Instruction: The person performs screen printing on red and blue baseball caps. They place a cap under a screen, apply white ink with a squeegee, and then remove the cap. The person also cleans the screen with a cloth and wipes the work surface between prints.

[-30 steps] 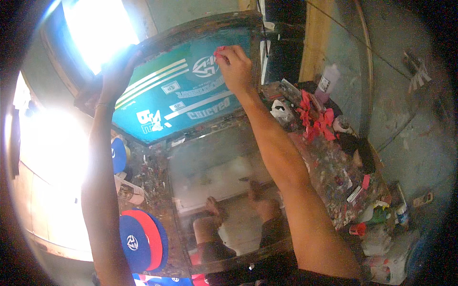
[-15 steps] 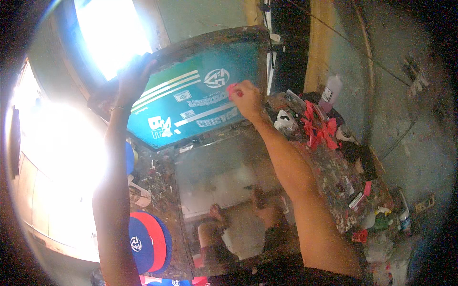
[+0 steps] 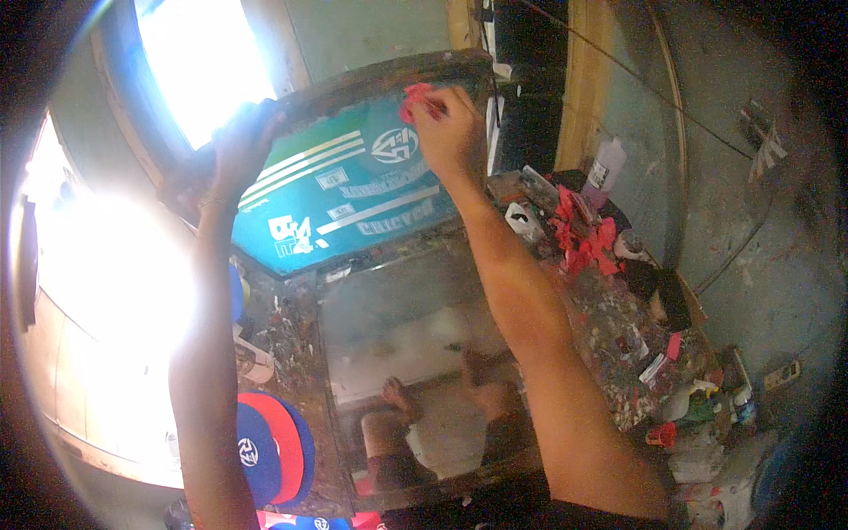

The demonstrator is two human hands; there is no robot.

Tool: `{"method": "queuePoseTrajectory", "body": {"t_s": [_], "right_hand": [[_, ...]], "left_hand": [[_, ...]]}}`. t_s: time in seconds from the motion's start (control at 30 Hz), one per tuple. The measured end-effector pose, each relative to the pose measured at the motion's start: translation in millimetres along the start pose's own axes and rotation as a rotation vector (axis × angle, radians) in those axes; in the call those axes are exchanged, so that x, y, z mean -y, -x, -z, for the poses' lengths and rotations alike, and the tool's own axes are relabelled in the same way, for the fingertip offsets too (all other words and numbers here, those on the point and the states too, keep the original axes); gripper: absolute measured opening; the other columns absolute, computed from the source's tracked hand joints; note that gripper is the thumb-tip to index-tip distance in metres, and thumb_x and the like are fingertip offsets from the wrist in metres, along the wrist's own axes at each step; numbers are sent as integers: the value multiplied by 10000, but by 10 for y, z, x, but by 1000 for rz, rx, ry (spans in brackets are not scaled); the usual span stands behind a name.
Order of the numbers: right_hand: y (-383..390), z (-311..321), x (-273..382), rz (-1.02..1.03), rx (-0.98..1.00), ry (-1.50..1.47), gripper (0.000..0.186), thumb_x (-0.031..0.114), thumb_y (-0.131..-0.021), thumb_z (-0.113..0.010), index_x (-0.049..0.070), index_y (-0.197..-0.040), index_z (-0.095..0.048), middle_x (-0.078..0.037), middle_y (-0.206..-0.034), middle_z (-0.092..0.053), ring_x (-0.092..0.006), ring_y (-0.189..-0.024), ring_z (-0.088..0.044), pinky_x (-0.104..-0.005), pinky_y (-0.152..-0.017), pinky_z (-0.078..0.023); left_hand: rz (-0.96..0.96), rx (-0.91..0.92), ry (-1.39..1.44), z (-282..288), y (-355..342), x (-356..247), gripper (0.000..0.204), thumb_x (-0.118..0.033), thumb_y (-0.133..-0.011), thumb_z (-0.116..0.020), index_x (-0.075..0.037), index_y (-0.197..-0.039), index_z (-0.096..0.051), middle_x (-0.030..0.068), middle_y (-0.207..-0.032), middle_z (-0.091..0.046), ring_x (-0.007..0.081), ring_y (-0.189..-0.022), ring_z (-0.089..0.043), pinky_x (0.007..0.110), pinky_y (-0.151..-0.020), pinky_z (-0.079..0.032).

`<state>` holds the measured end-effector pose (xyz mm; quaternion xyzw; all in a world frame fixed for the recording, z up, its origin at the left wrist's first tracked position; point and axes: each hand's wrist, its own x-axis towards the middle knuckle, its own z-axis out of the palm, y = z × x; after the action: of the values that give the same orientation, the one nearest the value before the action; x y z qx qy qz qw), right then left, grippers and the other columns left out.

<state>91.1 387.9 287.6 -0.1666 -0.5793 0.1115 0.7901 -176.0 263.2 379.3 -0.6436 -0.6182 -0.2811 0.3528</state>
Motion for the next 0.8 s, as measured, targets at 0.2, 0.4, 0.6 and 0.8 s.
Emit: {"method": "queuePoseTrajectory", "body": {"t_s": [0.2,0.4,0.6,0.8], "right_hand": [[390,-317,-146,208,583,13,90,-5,-770,-758,45,-843,-745,-94,-846,-711,-210,-769,-702,-365,-691,-563],[26,-319,122,244,190,-22,80,33,-779,-771,37,-849,-732,-106,-832,-684,-274,-733,-689,-319,-641,-557],[543,-426,-382,535,670,289,89,92,-855,-720,50,-925,-684,-89,-971,-673,-283,-770,-709,-382,-673,-604],[726,78,-663,392,774,589,63,94,-901,-657,46,-937,-676,-92,-1001,-650,-284,-809,-722,-385,-676,-612]], "left_hand": [[11,15,36,-9,-118,0,538,-522,-1006,-569,-66,-1272,-668,150,-1152,-622,345,-1091,-612,514,-904,-423],[-13,-12,31,-3,-38,39,532,-511,-1005,-575,-55,-1255,-685,165,-1156,-627,356,-1099,-608,507,-927,-426],[12,-17,28,28,-31,-34,537,-533,-998,-577,-82,-1265,-692,119,-1149,-635,312,-1090,-615,496,-915,-420],[10,-15,-48,47,3,-39,520,-530,-998,-578,-91,-1251,-695,109,-1149,-636,301,-1101,-611,504,-929,-398]]}}
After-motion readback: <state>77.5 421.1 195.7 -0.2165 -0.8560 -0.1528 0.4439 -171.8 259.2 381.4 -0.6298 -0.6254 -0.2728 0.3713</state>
